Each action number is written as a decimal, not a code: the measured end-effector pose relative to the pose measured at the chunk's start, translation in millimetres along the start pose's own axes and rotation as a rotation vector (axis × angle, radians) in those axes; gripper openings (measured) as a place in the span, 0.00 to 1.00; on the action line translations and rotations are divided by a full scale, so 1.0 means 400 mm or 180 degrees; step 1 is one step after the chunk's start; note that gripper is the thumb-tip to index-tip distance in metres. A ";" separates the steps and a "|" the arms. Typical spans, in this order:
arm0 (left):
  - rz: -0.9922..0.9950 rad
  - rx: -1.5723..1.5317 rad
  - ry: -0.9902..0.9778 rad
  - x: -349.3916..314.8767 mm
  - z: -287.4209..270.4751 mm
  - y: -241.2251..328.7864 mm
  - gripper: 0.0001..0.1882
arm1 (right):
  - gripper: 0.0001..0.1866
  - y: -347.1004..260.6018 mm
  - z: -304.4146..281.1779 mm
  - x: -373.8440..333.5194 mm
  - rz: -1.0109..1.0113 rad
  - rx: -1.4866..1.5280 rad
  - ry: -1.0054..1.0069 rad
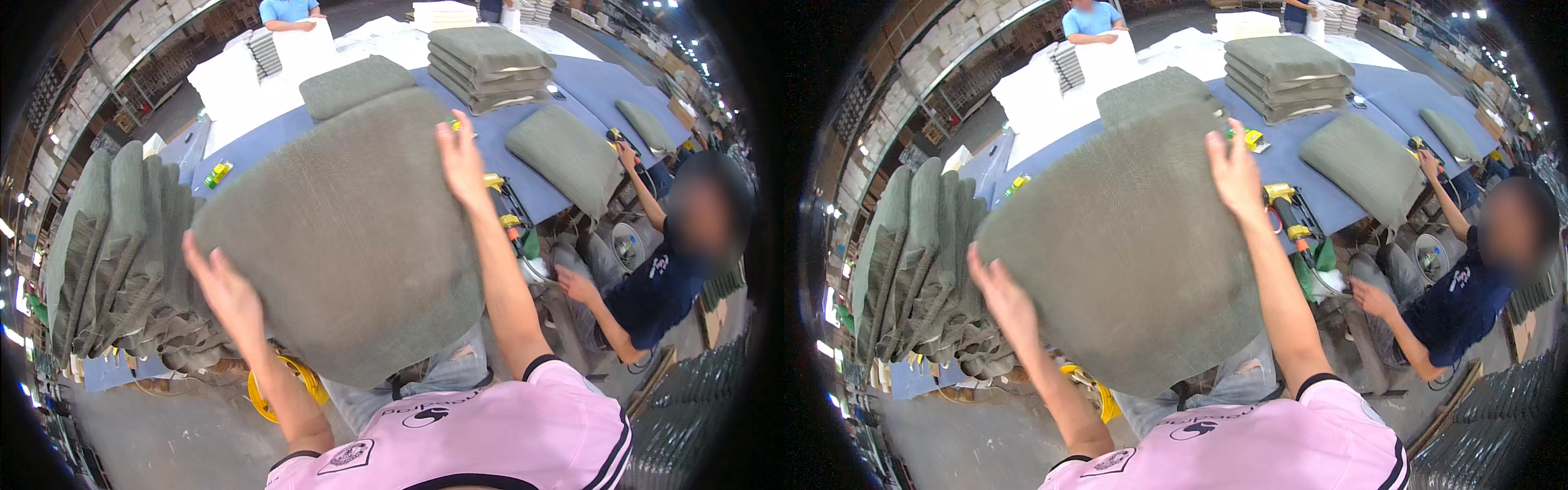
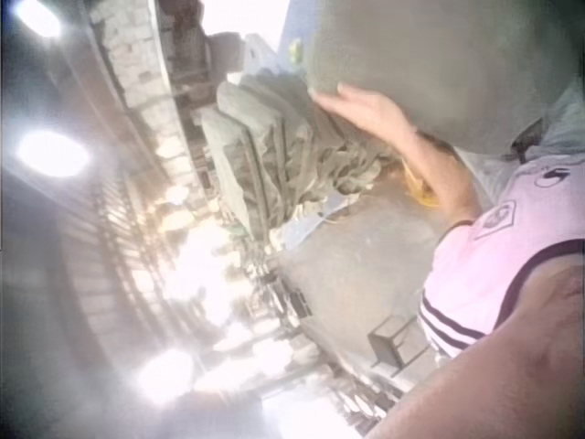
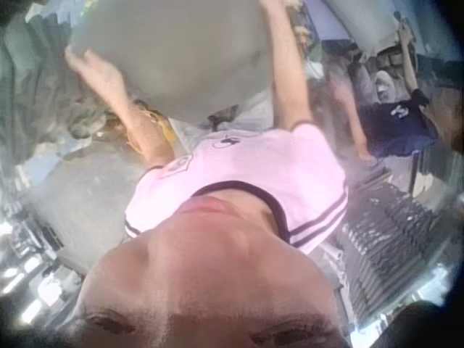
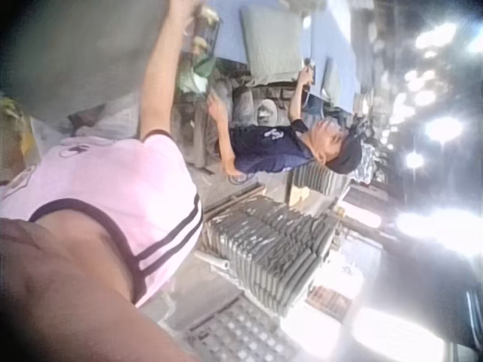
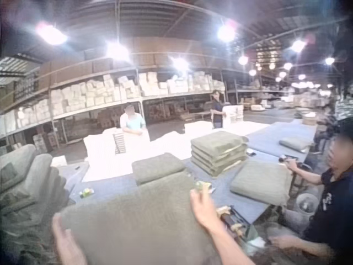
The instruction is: The person staples fabric onto cushion cores using a pneumatic staple gun, trims excess fabric with scissors, and smooths the surface. The person handles multiple cushions, stacking finished units on the table.
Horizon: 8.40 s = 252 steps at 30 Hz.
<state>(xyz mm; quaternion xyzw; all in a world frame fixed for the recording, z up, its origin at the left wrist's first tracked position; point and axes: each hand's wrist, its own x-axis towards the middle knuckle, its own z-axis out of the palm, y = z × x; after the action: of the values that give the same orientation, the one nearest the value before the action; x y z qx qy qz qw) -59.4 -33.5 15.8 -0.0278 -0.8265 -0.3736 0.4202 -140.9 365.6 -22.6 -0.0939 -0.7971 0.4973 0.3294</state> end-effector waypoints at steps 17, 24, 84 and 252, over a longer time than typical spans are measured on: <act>-0.0490 0.1272 -0.2415 -0.178 0.420 -0.434 0.39 | 0.36 0.362 0.292 -0.236 -0.0668 -0.2137 -0.0914; -0.0637 0.1139 -0.2059 -0.190 0.432 -0.422 0.36 | 0.34 0.364 0.284 -0.243 -0.0709 -0.2093 -0.0815; -0.0649 0.0818 -0.1791 -0.206 0.421 -0.448 0.33 | 0.42 0.020 0.022 -0.822 0.1236 0.2318 -0.6723; -0.0700 0.0565 -0.1540 -0.219 0.417 -0.467 0.28 | 0.22 0.030 0.003 -0.849 0.1776 0.1953 -0.4521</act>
<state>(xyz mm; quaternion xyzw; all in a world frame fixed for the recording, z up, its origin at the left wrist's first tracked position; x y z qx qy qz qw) -182.6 -37.4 -219.5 0.0106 -0.9303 -0.3257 0.1684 116.1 208.5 -180.0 0.1427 -0.5916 0.6976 -0.3781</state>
